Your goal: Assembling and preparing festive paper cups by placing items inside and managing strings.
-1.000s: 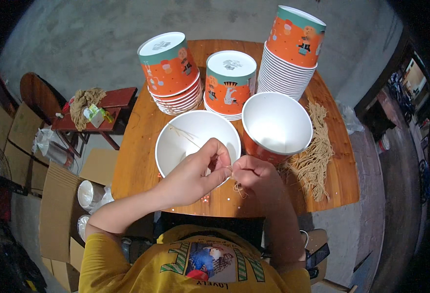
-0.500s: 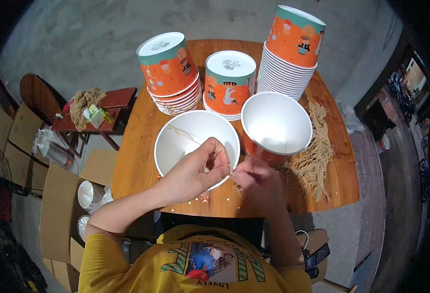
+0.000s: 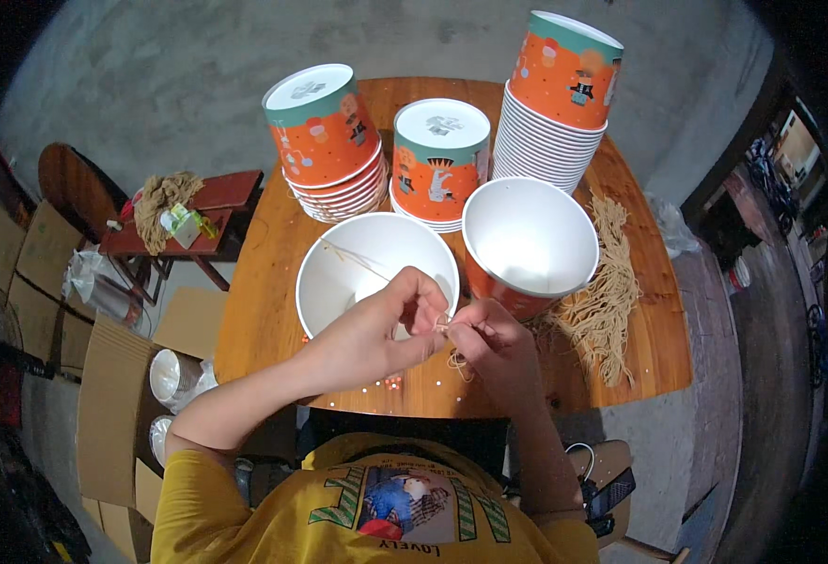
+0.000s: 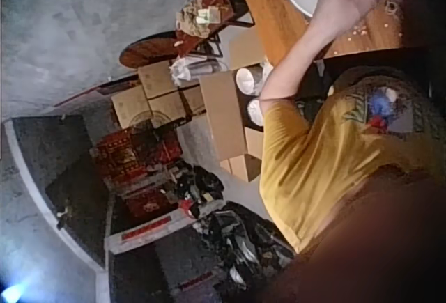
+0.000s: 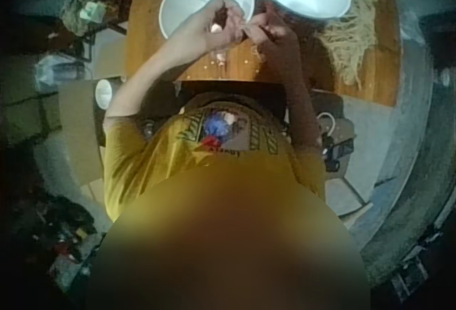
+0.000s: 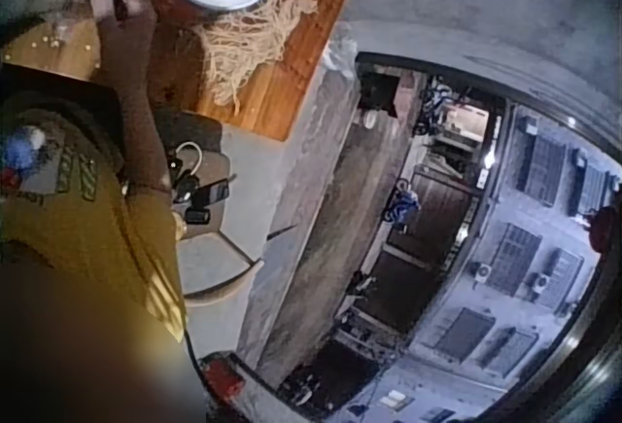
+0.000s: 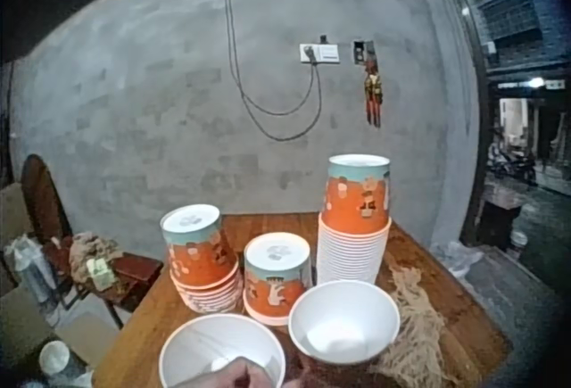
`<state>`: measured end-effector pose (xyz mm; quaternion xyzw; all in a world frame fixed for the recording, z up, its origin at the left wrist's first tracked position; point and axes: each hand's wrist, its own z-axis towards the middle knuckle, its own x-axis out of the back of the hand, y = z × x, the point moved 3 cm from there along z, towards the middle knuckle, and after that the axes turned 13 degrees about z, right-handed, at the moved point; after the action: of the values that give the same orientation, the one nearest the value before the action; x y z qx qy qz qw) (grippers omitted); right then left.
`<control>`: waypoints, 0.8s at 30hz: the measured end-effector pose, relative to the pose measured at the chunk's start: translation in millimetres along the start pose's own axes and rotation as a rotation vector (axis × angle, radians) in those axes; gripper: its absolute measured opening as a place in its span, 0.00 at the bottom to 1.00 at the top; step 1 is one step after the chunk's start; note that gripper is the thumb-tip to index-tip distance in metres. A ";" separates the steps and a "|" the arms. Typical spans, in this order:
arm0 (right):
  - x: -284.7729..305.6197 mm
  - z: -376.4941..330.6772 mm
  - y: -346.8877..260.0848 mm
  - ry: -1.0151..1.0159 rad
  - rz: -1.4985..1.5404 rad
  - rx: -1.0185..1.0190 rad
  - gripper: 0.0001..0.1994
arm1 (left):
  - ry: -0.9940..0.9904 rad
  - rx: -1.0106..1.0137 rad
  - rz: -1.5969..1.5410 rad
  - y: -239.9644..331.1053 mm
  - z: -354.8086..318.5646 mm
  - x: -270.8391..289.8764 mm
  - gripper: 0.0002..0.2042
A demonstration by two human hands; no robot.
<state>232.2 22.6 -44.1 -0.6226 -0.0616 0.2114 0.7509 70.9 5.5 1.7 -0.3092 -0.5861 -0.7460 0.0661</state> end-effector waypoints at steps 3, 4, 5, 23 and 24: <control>0.5 -1.5 -0.8 0.013 0.061 -0.047 0.02 | -0.053 0.030 0.097 2.3 -2.0 0.3 0.11; 2.4 -2.5 0.6 0.027 0.040 -0.100 0.04 | -0.054 0.031 0.097 2.9 -1.8 0.2 0.11; 3.1 -3.2 1.7 0.039 0.019 -0.153 0.07 | -0.047 0.062 0.088 2.7 -1.9 0.8 0.11; 4.2 -3.5 7.4 0.041 -0.025 -0.028 0.06 | 0.005 0.018 0.293 4.2 -6.2 7.7 0.03; 4.1 -3.3 6.9 0.040 -0.024 -0.028 0.06 | 0.008 -0.025 0.219 3.7 -5.9 6.8 0.03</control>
<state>235.4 22.1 -52.1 -0.6364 -0.0567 0.1888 0.7457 64.8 0.7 7.8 -0.3691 -0.5392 -0.7428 0.1459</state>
